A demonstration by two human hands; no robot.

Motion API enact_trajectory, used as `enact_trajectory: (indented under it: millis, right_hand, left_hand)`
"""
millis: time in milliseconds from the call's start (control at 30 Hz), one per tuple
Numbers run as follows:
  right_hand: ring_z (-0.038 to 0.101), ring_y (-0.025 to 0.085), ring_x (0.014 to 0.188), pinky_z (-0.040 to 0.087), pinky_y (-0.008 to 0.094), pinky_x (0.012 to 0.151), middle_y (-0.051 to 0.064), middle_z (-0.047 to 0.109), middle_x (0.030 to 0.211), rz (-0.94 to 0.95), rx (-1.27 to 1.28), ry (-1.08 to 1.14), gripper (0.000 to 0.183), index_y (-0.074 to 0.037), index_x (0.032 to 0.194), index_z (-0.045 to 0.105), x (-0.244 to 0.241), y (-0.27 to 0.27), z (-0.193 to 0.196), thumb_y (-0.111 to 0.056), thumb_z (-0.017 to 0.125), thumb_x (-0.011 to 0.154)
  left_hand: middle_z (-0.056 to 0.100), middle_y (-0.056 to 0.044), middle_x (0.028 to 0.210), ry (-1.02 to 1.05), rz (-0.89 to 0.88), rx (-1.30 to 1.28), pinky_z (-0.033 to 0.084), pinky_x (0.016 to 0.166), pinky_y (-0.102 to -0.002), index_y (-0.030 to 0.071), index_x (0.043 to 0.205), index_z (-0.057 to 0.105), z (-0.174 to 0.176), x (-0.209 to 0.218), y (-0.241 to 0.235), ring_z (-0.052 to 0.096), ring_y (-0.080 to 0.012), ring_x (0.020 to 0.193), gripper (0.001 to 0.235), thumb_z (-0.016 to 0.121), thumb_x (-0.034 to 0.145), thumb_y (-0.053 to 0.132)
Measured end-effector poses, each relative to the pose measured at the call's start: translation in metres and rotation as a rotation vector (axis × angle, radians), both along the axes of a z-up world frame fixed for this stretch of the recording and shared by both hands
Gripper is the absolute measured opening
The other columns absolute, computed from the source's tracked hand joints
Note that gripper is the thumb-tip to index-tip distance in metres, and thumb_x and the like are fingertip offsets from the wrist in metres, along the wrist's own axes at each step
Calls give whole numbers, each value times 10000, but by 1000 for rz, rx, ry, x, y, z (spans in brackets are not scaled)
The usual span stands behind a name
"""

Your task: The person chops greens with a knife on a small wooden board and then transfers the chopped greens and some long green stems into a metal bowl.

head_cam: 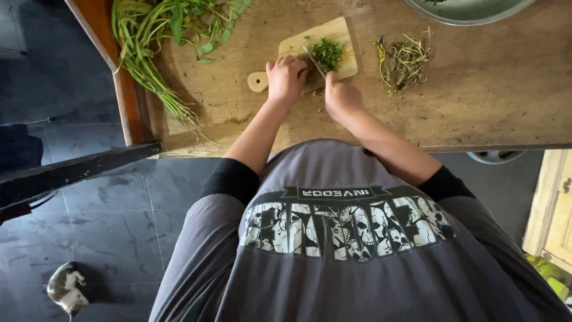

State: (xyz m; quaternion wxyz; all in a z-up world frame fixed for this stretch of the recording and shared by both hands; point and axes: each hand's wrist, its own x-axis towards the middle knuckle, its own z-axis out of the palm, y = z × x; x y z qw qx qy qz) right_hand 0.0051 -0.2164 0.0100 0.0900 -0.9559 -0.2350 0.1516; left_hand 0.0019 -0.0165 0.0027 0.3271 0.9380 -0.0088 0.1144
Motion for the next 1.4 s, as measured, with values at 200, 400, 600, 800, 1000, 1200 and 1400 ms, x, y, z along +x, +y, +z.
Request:
enact_trajectory:
  millis: [200, 400, 600, 800, 1000, 1200, 1400]
  right_hand:
    - [678, 452, 633, 527, 587, 560, 245, 693, 752, 28, 21, 14, 507, 127, 1351, 462, -8, 11, 28, -88, 503, 894]
    - [679, 451, 664, 526, 581, 588, 242, 708, 778, -79, 131, -33, 253, 14, 1158, 591, -12, 19, -4, -147, 429, 1048]
    - [698, 432, 692, 523, 591, 612, 210, 711, 763, -121, 163, -46, 195, -47, 1052, 573, -2, 28, -39, -169, 422, 1051]
    - [694, 414, 656, 536, 600, 770, 183, 711, 699, -35, 139, -211, 224, -30, 1105, 569, 8, 18, -35, -165, 392, 1073]
    - [684, 440, 625, 527, 577, 568, 239, 699, 721, 39, 2, -17, 510, 113, 1346, 490, -4, 11, 5, -70, 508, 870]
    - [707, 398, 652, 544, 527, 552, 218, 717, 774, 67, 59, -117, 492, 116, 1314, 522, -17, 9, 20, -77, 549, 862]
    - [703, 429, 752, 555, 551, 734, 186, 733, 812, -163, 62, -5, 426, -94, 923, 702, -16, 21, -37, -272, 401, 1166]
  left_hand:
    - [690, -38, 954, 54, 15, 38, 410, 876, -477, 153, 870, 764, -4, 6, -3, 624, -276, 1024, 81, 792, 796, 170]
    - [669, -36, 955, -9, 8, 26, 415, 862, -462, 147, 874, 729, -15, 5, -5, 614, -276, 1005, 99, 777, 787, 156]
    - [647, -44, 942, -119, -25, 73, 399, 844, -477, 155, 867, 721, -12, -5, -4, 605, -282, 990, 94, 778, 793, 160]
    - [663, -36, 944, -71, -11, 16, 407, 869, -472, 169, 895, 739, -4, -4, -4, 614, -283, 990, 99, 776, 806, 147]
    - [693, -90, 967, 60, 50, -17, 400, 874, -501, 132, 974, 755, -4, 4, -2, 636, -324, 999, 205, 779, 772, 148]
    - [699, -80, 984, 82, 65, 6, 406, 889, -490, 150, 927, 769, -9, 4, -1, 644, -306, 1008, 166, 800, 764, 148]
    - [684, -34, 970, 6, 46, -11, 412, 905, -484, 155, 889, 767, -9, -1, 0, 638, -286, 1013, 119, 797, 777, 178]
